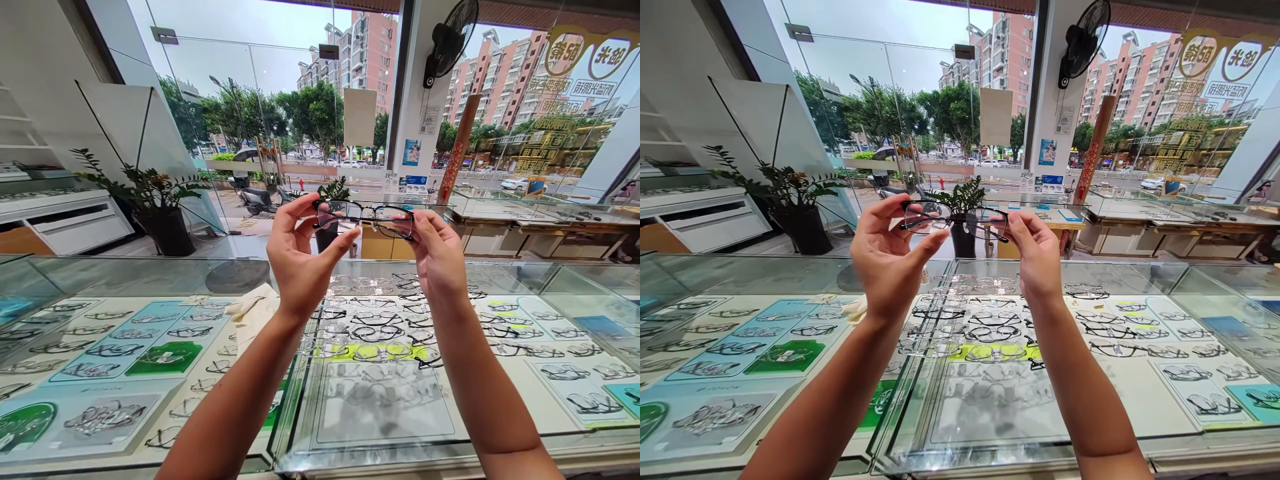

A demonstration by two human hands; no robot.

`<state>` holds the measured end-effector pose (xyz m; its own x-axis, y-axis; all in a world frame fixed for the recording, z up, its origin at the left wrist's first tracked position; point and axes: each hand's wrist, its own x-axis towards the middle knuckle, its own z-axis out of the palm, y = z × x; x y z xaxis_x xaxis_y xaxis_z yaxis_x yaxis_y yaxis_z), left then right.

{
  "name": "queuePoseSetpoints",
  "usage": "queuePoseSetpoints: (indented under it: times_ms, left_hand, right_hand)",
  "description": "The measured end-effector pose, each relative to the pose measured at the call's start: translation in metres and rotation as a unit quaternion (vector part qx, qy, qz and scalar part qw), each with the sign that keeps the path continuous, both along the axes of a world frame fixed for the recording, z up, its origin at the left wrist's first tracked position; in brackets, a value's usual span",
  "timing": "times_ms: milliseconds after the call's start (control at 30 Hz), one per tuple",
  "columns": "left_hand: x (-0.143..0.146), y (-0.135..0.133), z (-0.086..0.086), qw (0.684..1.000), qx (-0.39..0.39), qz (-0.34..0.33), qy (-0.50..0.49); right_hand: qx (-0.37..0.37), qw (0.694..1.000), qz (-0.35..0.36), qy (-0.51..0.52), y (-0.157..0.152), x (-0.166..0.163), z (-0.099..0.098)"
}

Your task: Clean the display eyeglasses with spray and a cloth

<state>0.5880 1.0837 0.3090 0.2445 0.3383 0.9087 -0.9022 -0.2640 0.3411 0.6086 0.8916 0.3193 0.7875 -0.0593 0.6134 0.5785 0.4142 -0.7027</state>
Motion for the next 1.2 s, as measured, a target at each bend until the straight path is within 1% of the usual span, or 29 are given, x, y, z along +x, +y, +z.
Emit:
queuePoseSetpoints:
  times_ms: [167,300,367,400,467,533,600,700,833,900,1000,1100,1200]
  left_hand:
    - [0.008,0.0,-0.002,0.997,-0.022,-0.076,0.014]
    - [0.007,-0.001,0.0,0.99,-0.058,-0.115,0.051]
    - [0.005,0.0,0.003,0.979,-0.086,-0.158,0.091]
    - [0.005,0.001,0.004,0.97,-0.102,-0.19,0.117]
    - [0.003,0.003,0.007,0.938,-0.131,-0.266,0.177]
    - [0.0,0.005,0.009,0.898,-0.148,-0.34,0.237]
    - [-0.003,0.005,0.01,0.855,-0.153,-0.398,0.295]
    - [-0.007,0.004,0.01,0.798,-0.147,-0.461,0.359]
    - [-0.005,0.003,0.006,0.741,-0.121,-0.512,0.418]
    - [-0.003,0.005,0.005,0.723,-0.118,-0.52,0.439]
    - [-0.002,0.007,0.004,0.714,-0.11,-0.527,0.447]
    - [0.0,0.009,0.001,0.695,-0.079,-0.552,0.453]
    - [0.003,0.01,-0.002,0.673,-0.059,-0.575,0.462]
  right_hand:
    - [-0.014,0.999,-0.037,-0.017,-0.001,-0.01,0.003]
    - [-0.009,0.998,-0.037,-0.04,-0.003,-0.011,0.002]
    - [-0.015,0.997,-0.033,-0.067,-0.005,-0.01,0.001]
    - [-0.026,0.996,-0.032,-0.085,-0.005,-0.01,0.001]
    - [-0.062,0.989,-0.036,-0.128,-0.006,-0.011,0.0]
    - [-0.1,0.978,-0.051,-0.177,-0.005,-0.012,0.0]
    - [-0.126,0.963,-0.078,-0.225,-0.002,-0.014,-0.001]
    - [-0.151,0.94,-0.125,-0.28,0.003,-0.017,-0.003]
    - [-0.173,0.912,-0.174,-0.33,0.004,-0.016,-0.006]
    - [-0.179,0.904,-0.183,-0.341,0.004,-0.015,-0.007]
    - [-0.184,0.9,-0.186,-0.348,0.004,-0.014,-0.006]
    - [-0.179,0.9,-0.183,-0.352,0.005,-0.015,-0.006]
    - [-0.169,0.895,-0.193,-0.365,0.006,-0.017,-0.005]
